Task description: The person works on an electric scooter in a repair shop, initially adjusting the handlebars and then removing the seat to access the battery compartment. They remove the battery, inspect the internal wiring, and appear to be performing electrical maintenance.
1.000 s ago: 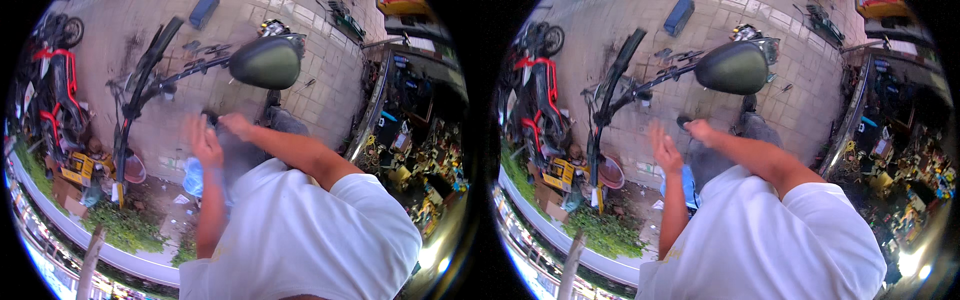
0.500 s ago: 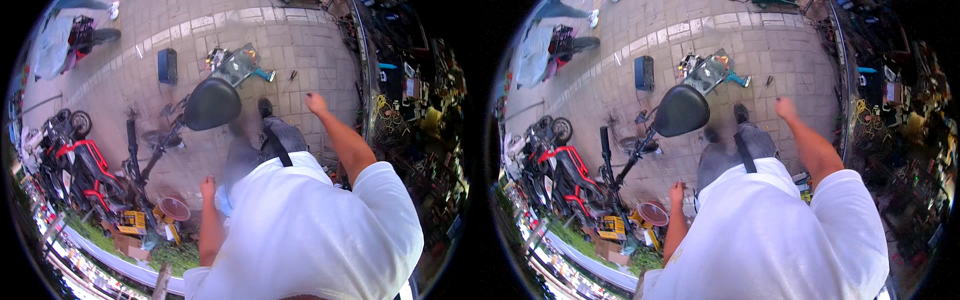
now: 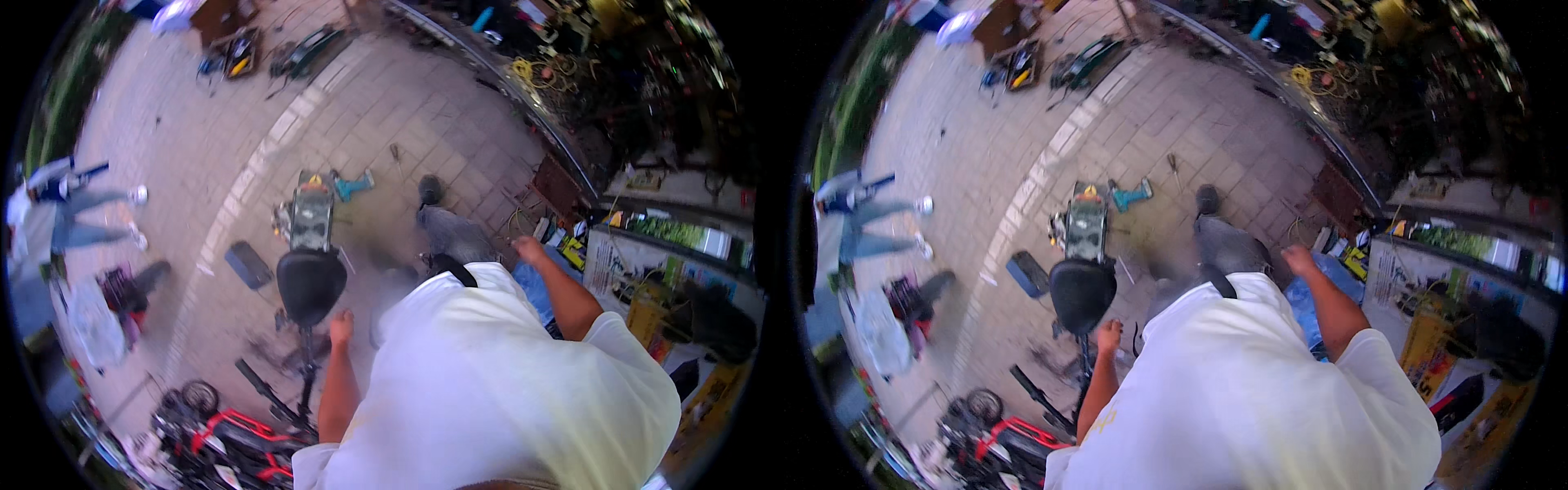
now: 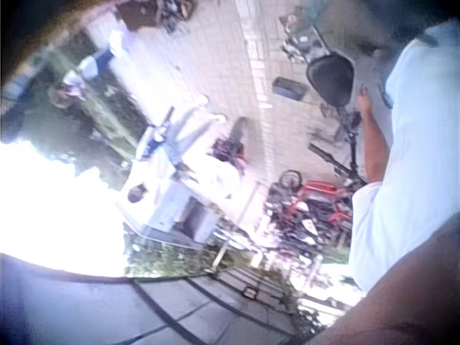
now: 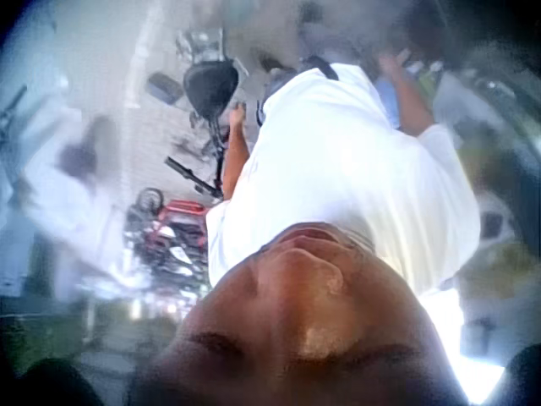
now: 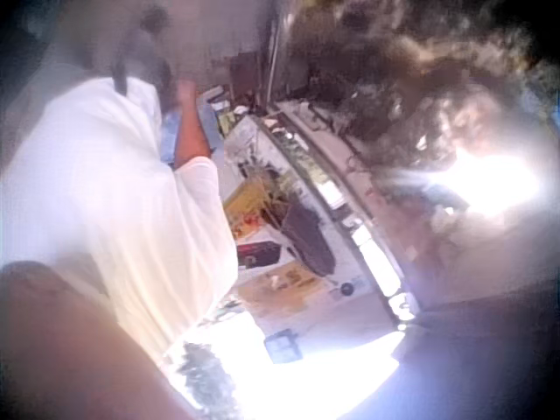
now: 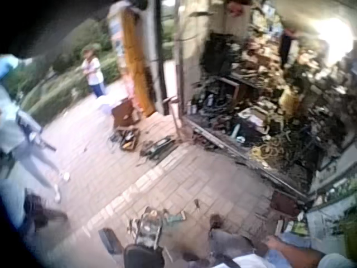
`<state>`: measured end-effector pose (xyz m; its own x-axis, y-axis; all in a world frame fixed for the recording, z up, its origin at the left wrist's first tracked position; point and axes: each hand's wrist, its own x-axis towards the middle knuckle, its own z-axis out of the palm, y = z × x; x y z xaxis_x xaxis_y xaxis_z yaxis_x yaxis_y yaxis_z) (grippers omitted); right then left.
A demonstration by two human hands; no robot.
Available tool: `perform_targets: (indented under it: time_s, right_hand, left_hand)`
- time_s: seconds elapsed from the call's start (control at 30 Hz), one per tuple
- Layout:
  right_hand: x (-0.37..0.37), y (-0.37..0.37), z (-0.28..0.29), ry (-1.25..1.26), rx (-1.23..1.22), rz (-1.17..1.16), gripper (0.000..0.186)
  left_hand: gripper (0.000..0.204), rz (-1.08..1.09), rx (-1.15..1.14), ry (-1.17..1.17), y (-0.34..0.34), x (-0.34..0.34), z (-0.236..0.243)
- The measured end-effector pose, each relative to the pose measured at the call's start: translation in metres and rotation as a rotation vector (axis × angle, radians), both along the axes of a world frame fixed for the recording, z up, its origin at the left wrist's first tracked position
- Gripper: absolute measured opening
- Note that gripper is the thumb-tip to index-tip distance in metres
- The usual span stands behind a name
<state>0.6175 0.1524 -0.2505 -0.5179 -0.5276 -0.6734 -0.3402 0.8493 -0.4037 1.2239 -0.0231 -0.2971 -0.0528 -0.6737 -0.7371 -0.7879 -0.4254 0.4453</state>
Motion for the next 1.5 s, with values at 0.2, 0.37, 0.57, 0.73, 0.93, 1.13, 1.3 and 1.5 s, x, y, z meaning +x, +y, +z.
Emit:
perform_targets:
  time_s: [0.2, 0.37, 0.57, 0.73, 0.93, 1.13, 1.3, 1.5]
  right_hand:
    - [0.003, 0.066, -0.03, -0.268, -0.139, -0.312, 0.032]
    - [-0.071, 0.039, -0.032, -0.173, -0.104, -0.51, 0.032]
    - [-0.219, 0.016, 0.004, 0.027, -0.267, -0.863, 0.028]
    - [-0.319, 0.016, 0.118, -0.004, -0.604, -1.356, 0.033]
    - [-0.433, 0.076, 0.252, 0.587, -0.577, -1.34, 0.04]
    - [-0.458, 0.156, 0.438, 1.505, -0.034, -1.153, 0.035]
    - [-0.503, 0.161, 0.571, 1.854, 0.241, -0.969, 0.037]
    - [-0.569, 0.144, 0.705, 1.691, 0.568, -1.037, 0.036]
  left_hand:
    - [0.041, -0.618, 0.069, -0.169, -0.082, -0.071, 0.03]
    - [0.036, -0.904, -0.154, -0.041, -0.191, -0.164, -0.005]
    - [0.036, -0.455, -0.126, 0.322, -0.289, -0.485, 0.113]
    - [0.037, -0.971, -0.207, 0.285, -0.32, -0.633, 0.154]
    - [0.034, -1.704, -0.675, 0.409, -0.419, -0.648, -0.017]
    - [0.03, -1.911, -0.193, 0.098, -0.453, -0.785, -0.013]
    - [0.028, -1.721, -0.232, 0.138, -0.5, -0.887, -0.024]
    - [0.047, -1.179, -0.102, 0.138, -0.495, -0.976, -0.041]
